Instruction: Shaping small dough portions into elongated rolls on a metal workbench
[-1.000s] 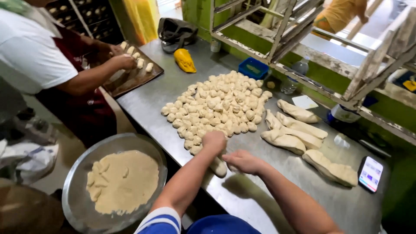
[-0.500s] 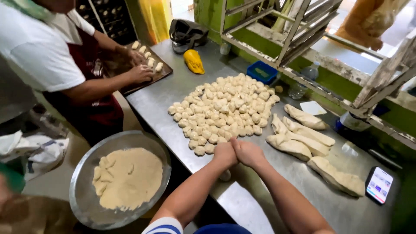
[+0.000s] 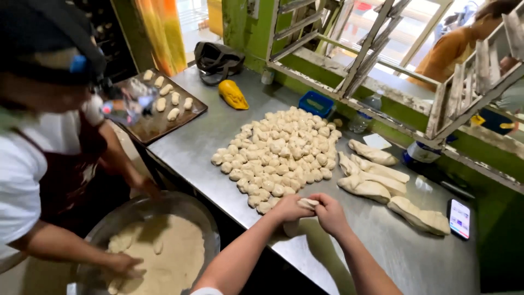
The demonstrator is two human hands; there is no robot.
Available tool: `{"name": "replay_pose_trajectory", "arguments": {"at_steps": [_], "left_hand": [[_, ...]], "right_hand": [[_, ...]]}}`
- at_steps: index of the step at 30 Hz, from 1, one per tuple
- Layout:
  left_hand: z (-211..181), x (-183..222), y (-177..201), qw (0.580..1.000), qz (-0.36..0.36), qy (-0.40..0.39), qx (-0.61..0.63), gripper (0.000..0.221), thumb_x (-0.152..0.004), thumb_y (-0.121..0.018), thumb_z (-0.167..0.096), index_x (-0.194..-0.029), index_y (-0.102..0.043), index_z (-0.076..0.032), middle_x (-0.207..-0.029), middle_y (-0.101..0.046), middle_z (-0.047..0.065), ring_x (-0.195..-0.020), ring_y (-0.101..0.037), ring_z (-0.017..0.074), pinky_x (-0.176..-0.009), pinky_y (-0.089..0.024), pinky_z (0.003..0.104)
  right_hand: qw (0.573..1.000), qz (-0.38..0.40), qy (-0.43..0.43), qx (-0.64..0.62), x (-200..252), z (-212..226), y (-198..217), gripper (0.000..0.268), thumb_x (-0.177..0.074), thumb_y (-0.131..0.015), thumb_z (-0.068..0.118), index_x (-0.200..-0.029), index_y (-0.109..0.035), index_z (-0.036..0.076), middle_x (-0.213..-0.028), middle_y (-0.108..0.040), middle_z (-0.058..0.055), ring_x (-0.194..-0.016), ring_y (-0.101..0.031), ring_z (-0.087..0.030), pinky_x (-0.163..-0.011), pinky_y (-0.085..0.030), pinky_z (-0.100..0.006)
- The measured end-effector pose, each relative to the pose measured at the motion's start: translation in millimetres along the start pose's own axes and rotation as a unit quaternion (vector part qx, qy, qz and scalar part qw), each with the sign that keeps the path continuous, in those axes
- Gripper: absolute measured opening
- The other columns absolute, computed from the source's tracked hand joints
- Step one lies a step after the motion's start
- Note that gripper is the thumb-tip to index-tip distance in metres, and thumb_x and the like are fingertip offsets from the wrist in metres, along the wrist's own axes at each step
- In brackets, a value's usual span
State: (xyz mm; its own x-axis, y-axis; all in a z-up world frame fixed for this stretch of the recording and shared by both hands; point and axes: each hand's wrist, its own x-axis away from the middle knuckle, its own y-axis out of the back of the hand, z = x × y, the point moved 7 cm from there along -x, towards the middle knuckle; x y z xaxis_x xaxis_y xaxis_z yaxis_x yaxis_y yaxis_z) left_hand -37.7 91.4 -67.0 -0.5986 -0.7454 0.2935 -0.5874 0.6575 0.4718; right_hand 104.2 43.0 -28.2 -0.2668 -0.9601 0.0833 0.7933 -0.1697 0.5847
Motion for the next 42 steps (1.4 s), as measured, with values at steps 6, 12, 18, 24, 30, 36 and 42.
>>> {"name": "replay_pose_trajectory", "arguments": {"at_steps": [6,12,18,24,30,36,42], "left_hand": [[-5.6,-54.3,-64.3,0.984,-0.053,-0.034,-0.167,0.050,-0.071,-0.073,-0.051,-0.108,-0.076,-0.017,-0.100,-0.077,0.008,-0.105,-0.075,0.0303,-0.086,-0.060,0.047],[38.4,-48.5,-29.9,0.930,-0.129,0.001,-0.344,0.032,-0.089,-0.059,-0.026,-0.103,-0.078,-0.004,-0.098,-0.078,0.015,-0.099,-0.077,0.0344,-0.083,-0.061,0.053],[-8.4,8.9,-6.3,0.993,-0.044,0.081,-0.080,0.105,-0.061,-0.087,-0.059,-0.139,-0.045,-0.004,-0.135,-0.064,0.024,-0.129,-0.061,0.0403,-0.106,-0.051,0.054],[33.2,8.2,-21.9,0.989,-0.135,0.031,0.059,0.098,-0.058,-0.096,-0.046,-0.142,-0.057,-0.015,-0.142,-0.062,0.019,-0.129,-0.060,0.0417,-0.110,-0.050,0.052],[34.7,-15.4,-64.1,0.960,-0.169,0.113,-0.193,0.037,-0.085,-0.061,-0.042,-0.099,-0.076,-0.012,-0.091,-0.077,0.013,-0.098,-0.076,0.0349,-0.082,-0.060,0.049],[-4.3,22.5,-35.1,0.916,-0.108,0.089,-0.376,0.053,-0.092,-0.032,-0.030,-0.102,-0.081,-0.013,-0.103,-0.080,0.006,-0.106,-0.076,0.0297,-0.086,-0.060,0.047],[9.6,63.8,34.8,0.958,-0.059,0.117,-0.256,0.066,-0.086,-0.060,-0.058,-0.120,-0.072,-0.003,-0.121,-0.073,0.023,-0.121,-0.067,0.0425,-0.099,-0.054,0.053]], "right_hand": [[0.952,0.103,-0.077,0.276,-16.7,-24.1,-3.1,0.071,-0.097,-0.029,0.072,-0.118,-0.078,0.025,-0.128,-0.074,-0.007,-0.132,-0.059,-0.028,-0.116,-0.044,-0.046],[0.899,0.425,0.078,0.070,70.0,38.6,-23.1,0.049,-0.107,-0.038,0.040,-0.083,-0.065,0.007,-0.073,-0.057,-0.007,-0.075,-0.055,-0.023,-0.078,-0.049,-0.039],[0.932,0.184,0.238,0.202,-29.0,-6.7,-7.7,0.068,-0.109,-0.044,0.050,-0.162,-0.032,0.010,-0.162,-0.020,-0.035,-0.142,-0.031,-0.059,-0.118,-0.030,-0.063],[0.963,0.218,0.140,-0.071,-14.1,-46.3,-43.3,0.024,-0.092,-0.065,0.018,-0.111,-0.078,0.014,-0.089,-0.077,-0.010,-0.091,-0.071,-0.020,-0.088,-0.056,-0.039],[0.947,0.227,0.091,0.211,-10.8,-31.6,-46.4,0.073,-0.104,-0.022,0.069,-0.115,-0.075,0.021,-0.122,-0.073,-0.013,-0.127,-0.061,-0.036,-0.111,-0.044,-0.054],[0.912,0.329,0.149,0.195,8.5,-34.4,-61.1,0.084,-0.106,-0.012,0.064,-0.095,-0.078,0.014,-0.110,-0.075,-0.020,-0.118,-0.062,-0.046,-0.104,-0.047,-0.057],[0.927,0.212,0.305,0.051,44.8,85.2,-26.5,0.038,-0.108,-0.049,0.028,-0.108,-0.067,-0.006,-0.104,-0.066,-0.034,-0.107,-0.059,-0.055,-0.094,-0.047,-0.059]]}}
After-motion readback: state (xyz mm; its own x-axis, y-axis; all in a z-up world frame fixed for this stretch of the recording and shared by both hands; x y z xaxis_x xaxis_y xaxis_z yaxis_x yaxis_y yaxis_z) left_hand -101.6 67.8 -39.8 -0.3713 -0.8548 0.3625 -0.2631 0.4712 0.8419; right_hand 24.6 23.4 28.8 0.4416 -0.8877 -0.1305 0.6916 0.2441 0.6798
